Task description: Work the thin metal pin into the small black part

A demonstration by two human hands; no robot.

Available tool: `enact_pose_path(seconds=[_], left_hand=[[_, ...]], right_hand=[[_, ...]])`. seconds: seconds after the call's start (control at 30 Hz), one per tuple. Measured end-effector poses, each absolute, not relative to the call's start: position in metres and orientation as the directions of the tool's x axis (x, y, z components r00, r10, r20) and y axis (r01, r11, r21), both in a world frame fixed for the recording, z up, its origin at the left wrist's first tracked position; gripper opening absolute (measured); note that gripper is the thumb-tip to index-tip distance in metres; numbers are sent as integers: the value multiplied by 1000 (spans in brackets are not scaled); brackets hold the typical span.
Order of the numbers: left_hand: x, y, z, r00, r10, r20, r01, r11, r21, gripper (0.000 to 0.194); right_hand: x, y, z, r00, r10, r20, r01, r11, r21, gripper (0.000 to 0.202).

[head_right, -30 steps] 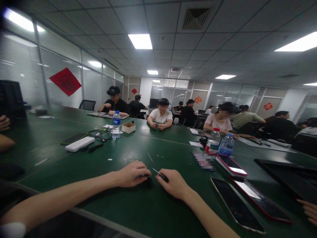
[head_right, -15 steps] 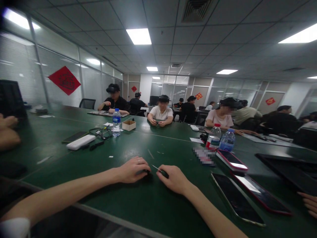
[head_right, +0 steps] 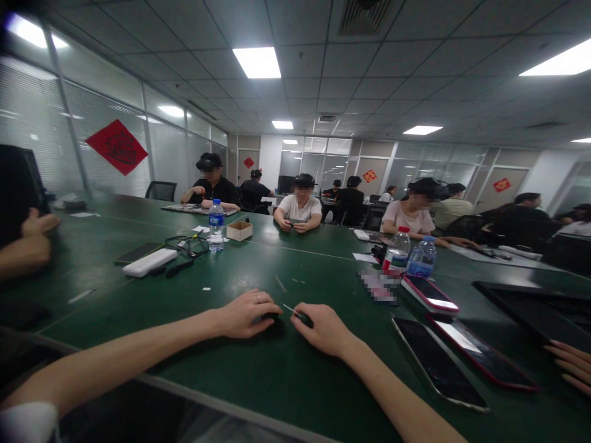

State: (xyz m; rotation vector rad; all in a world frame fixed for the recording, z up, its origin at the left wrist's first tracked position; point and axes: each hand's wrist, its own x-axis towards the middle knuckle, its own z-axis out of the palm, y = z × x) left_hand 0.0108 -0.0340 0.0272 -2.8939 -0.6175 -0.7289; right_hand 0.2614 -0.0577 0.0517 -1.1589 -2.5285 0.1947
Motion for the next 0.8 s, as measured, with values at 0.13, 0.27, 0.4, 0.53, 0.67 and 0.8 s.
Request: enact_pose_path(seconds=[0.13, 0.27, 0.4, 0.53, 0.67, 0.8], left_hand=[[11, -35, 27, 803, 364, 473, 409, -913, 8, 31], [11, -34, 26, 807, 359, 469, 401, -916, 11, 28], [11, -33, 25, 802, 361, 475, 396, -918, 29, 28], [12, -34, 25, 792, 369, 486, 390, -919, 63, 27], [13, -36, 26, 790, 383, 480, 390, -917, 89, 27], [14, -36, 26, 785, 402, 471, 398, -910, 112, 27]], right_hand=[[262, -59, 51, -599, 757, 261, 710, 653, -264, 31], [262, -59, 51, -598, 755, 267, 709, 655, -262, 30], [262, -58, 49, -605, 750, 267, 709, 660, -249, 30], [262, -58, 48, -605, 748, 272, 705, 662, -255, 31], [262, -59, 49, -605, 750, 269, 706, 661, -254, 31], [262, -59, 50, -607, 749, 266, 707, 662, -249, 29]])
